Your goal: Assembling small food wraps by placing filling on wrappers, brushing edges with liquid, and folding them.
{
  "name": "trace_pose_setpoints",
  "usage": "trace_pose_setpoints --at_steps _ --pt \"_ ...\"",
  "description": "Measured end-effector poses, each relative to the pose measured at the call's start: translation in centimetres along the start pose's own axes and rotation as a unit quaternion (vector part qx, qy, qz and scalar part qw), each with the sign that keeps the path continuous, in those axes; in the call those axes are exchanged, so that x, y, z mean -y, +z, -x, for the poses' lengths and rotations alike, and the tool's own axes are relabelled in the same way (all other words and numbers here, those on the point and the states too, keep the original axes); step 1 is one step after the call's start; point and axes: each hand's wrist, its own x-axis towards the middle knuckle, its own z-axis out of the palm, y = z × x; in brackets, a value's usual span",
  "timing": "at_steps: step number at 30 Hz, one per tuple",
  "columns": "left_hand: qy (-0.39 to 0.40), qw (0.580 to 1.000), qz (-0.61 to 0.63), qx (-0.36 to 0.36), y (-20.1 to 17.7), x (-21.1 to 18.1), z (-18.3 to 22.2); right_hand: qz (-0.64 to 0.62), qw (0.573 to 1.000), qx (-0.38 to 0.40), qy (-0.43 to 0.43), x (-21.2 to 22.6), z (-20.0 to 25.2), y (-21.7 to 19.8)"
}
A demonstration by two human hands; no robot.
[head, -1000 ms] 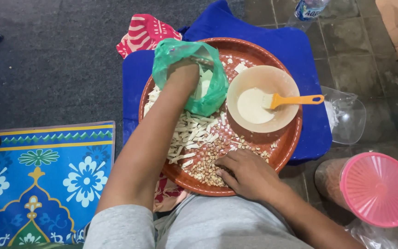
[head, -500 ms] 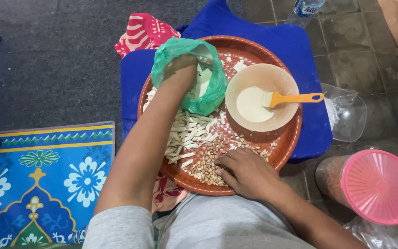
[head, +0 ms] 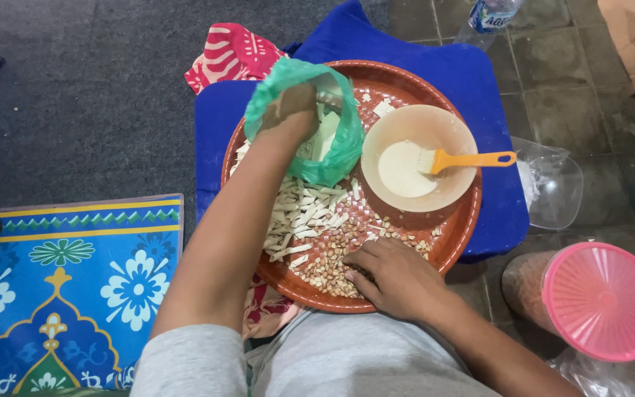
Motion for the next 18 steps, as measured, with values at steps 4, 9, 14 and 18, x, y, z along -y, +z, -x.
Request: trace_pose_setpoints --at_steps 4,9,14,18 --pt "0.064 0.994 -0.063 -0.056 2.7 2.5 -1.2 -0.004 1.000 -0.007 -0.013 -0.5 0.0 0.2" --pt "0.082 0.950 0.292 -0.070 -1.5 1.7 8.8 -0.011 0.999 -0.042 -0.030 -0.4 0.3 0.4" --pt "0.012 0.814 0.580 -0.019 -0.5 1.1 14.5 -0.086 0.967 -0.238 -0.043 -1.6 0.9 1.9" --pt "-0.013 0.742 0.671 0.004 1.9 1.4 15.3 -0.108 0.948 -0.300 0.001 -2.4 1.6 0.8"
